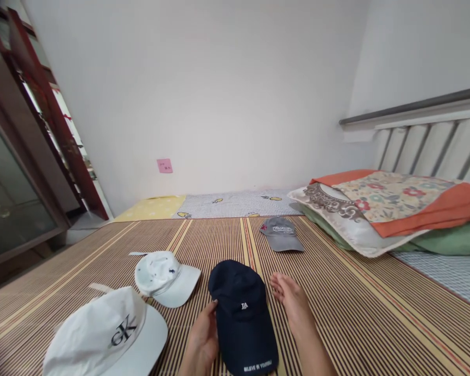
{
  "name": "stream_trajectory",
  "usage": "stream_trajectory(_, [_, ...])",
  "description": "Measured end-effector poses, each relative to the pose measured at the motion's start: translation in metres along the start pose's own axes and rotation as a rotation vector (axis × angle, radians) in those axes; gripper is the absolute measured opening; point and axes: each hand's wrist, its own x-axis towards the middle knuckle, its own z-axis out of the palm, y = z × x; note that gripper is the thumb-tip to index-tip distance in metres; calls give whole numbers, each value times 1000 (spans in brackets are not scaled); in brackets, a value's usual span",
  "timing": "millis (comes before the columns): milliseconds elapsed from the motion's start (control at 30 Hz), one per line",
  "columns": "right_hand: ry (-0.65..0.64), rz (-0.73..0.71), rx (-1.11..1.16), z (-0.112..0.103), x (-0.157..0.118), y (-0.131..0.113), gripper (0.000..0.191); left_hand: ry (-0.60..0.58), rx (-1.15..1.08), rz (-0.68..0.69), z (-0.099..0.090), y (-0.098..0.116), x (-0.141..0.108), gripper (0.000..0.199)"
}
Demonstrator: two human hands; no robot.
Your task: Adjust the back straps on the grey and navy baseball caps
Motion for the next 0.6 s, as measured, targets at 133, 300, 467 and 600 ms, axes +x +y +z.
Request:
stream_trajectory(133, [11,39,-18,2,2,28,41,54,35,73,1,5,0,28])
stream_trajectory(300, [-109,125,-47,12,-3,37,39,77,47,73,1,5,0,28])
stream_trajectory(467, [-192,194,-19,13,-13,34,35,34,33,17,6,4,-10,23])
stream_trajectory(600, [-261,198,75,8,-14,14,39,-107,-12,-88,4,5,-14,33])
